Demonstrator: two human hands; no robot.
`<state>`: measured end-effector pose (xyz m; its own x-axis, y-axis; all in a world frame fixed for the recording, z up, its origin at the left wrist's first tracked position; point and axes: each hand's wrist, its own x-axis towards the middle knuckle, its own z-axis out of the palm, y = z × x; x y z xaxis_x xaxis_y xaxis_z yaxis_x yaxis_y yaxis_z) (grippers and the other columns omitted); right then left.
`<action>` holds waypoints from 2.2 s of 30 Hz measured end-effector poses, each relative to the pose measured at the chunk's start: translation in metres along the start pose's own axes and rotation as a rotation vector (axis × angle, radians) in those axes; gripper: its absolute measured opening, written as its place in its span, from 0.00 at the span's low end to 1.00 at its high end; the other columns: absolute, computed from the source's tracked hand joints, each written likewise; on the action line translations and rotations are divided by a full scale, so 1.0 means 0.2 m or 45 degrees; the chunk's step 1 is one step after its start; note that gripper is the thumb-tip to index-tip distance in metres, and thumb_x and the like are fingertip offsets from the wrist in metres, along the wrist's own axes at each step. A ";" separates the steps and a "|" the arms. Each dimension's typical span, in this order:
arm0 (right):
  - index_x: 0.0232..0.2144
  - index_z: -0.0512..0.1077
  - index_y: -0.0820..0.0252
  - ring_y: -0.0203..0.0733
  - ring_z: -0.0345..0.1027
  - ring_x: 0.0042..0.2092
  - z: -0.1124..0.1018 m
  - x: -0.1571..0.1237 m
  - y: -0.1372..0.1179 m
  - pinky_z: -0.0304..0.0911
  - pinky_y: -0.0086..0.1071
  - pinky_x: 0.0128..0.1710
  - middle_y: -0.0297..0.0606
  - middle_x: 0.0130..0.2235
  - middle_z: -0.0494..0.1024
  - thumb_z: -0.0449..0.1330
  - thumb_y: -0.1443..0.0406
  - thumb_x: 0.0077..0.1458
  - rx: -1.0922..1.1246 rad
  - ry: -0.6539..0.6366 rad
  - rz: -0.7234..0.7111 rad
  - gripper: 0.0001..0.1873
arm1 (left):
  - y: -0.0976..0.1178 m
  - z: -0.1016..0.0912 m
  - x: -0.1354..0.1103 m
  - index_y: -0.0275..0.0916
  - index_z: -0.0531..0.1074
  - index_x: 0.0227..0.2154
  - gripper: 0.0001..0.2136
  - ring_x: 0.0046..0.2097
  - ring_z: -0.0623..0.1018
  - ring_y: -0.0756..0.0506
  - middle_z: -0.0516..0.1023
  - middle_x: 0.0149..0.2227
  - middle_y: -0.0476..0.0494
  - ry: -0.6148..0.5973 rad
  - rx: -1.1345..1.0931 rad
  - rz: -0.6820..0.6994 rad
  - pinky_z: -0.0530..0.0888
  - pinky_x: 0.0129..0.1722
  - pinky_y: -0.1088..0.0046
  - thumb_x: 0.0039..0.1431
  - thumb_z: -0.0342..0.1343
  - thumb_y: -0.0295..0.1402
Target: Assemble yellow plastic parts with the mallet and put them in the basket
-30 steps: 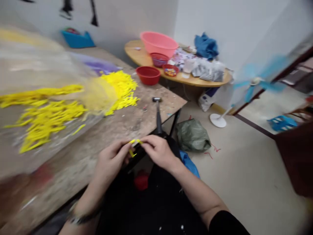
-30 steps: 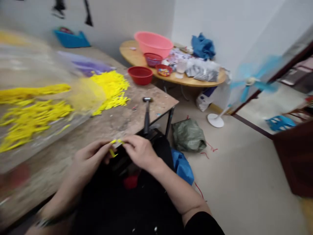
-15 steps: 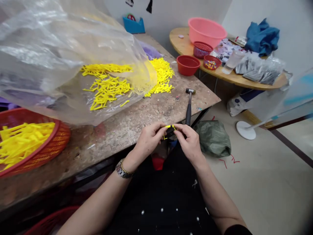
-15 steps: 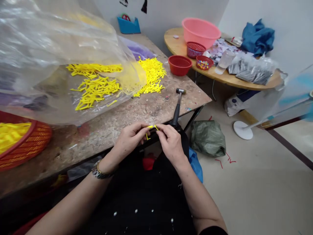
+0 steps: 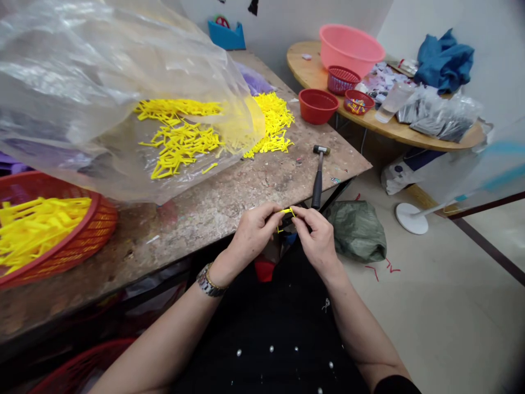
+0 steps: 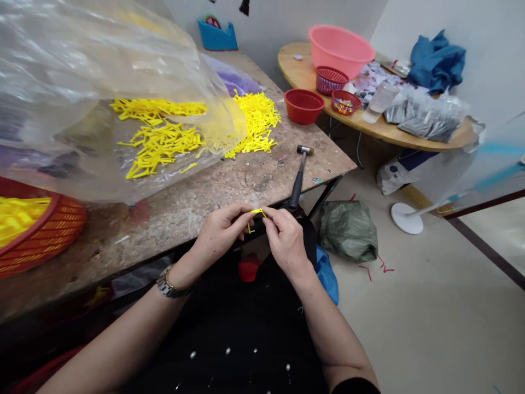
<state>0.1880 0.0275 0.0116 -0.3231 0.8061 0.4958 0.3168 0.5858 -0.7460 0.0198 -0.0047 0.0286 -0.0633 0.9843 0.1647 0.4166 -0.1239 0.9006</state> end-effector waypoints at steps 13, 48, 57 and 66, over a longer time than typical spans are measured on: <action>0.51 0.76 0.59 0.41 0.74 0.42 0.02 -0.04 0.00 0.71 0.35 0.44 0.43 0.40 0.78 0.51 0.67 0.67 -0.179 -0.017 -0.045 0.16 | 0.00 0.03 -0.01 0.39 0.74 0.32 0.10 0.30 0.74 0.48 0.74 0.25 0.49 0.040 0.066 0.043 0.69 0.29 0.75 0.65 0.51 0.35; 0.48 0.76 0.57 0.41 0.75 0.41 0.03 -0.06 0.04 0.71 0.35 0.44 0.41 0.40 0.79 0.52 0.69 0.66 -0.147 0.016 -0.044 0.14 | -0.06 0.08 -0.02 0.39 0.73 0.32 0.10 0.26 0.73 0.50 0.73 0.26 0.50 0.019 0.003 0.011 0.70 0.27 0.76 0.66 0.51 0.36; 0.47 0.76 0.62 0.44 0.73 0.38 0.07 -0.08 0.06 0.71 0.38 0.40 0.45 0.37 0.78 0.48 0.69 0.67 -0.307 0.053 -0.107 0.16 | -0.06 0.13 -0.02 0.38 0.72 0.27 0.11 0.30 0.73 0.48 0.74 0.26 0.48 0.132 0.292 0.191 0.70 0.33 0.73 0.65 0.50 0.29; 0.46 0.76 0.60 0.43 0.74 0.40 0.05 -0.08 0.06 0.71 0.37 0.42 0.43 0.38 0.79 0.50 0.69 0.66 -0.261 -0.014 -0.064 0.15 | -0.06 0.12 -0.01 0.38 0.72 0.29 0.09 0.29 0.72 0.49 0.73 0.25 0.50 0.054 0.160 0.087 0.69 0.31 0.74 0.65 0.50 0.30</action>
<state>0.1886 0.0218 -0.0100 -0.3526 0.7752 0.5242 0.4746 0.6309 -0.6138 0.0356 -0.0031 0.0075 -0.0683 0.9675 0.2435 0.5314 -0.1713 0.8296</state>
